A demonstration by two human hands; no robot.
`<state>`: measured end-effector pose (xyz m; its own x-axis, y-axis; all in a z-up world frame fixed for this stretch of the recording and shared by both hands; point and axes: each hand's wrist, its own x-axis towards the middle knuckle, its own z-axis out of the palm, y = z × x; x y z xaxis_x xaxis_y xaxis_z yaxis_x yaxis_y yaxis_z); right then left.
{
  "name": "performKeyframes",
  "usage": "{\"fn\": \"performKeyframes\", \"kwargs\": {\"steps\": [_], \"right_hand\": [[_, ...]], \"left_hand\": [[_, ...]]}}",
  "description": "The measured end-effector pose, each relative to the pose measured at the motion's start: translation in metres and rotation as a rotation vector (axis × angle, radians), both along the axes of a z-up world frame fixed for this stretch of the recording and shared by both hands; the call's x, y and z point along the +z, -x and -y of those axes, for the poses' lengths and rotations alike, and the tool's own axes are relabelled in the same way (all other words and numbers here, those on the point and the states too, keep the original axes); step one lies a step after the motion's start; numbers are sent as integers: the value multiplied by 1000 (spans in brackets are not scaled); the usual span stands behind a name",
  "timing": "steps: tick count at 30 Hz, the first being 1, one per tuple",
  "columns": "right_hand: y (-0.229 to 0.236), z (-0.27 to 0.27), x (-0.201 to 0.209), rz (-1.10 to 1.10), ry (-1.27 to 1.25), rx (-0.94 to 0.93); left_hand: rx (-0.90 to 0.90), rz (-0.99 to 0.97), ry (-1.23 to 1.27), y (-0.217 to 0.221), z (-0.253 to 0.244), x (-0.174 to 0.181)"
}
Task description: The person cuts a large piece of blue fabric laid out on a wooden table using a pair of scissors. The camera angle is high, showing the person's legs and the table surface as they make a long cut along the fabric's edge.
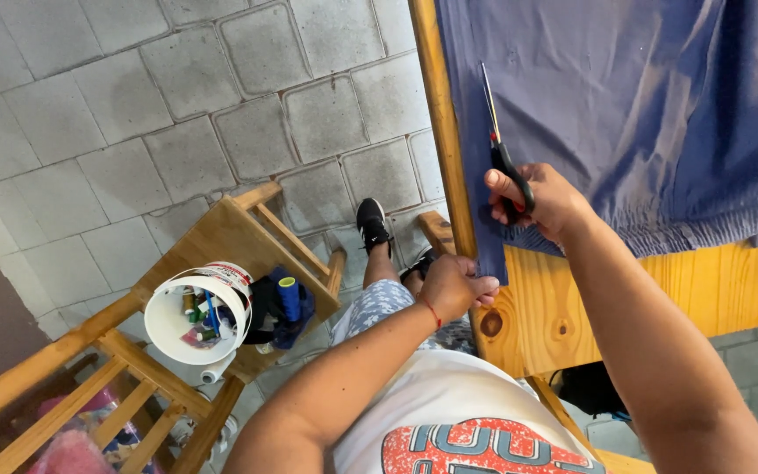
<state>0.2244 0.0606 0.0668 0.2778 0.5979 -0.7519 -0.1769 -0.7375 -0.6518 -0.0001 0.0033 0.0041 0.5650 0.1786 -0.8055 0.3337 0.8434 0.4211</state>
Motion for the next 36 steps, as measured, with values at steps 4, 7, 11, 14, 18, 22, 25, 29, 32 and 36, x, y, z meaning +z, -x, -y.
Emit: {"fn": "performKeyframes", "kwargs": {"steps": [4,7,11,14,18,22,25,29,32,36], "right_hand": [[-1,-13,5,-2,1,7],[-1,-17,8,30,22,14],[-2,-14,1,62,18,7],[-2,-14,3,70,21,2],[-6,-13,-4,45,27,9],[-11,-23,-2,27,38,34],[-13,-32,2,40,22,54],[-12,-36,2,50,11,50],[-15,-35,-3,55,3,43],[-16,-34,-7,60,-18,26]], "left_hand": [[-12,-23,5,1,-7,12],[-33,-26,-19,1,-11,19],[-24,-40,-7,2,-13,23],[-19,-44,-10,2,-13,22],[-20,-47,-12,3,-19,33],[-27,-45,2,1,-11,20],[-23,-45,4,1,-11,19],[-21,-29,-3,2,-16,25],[-33,-33,-24,1,-17,28],[-44,-39,-22,-4,-5,6]]}}
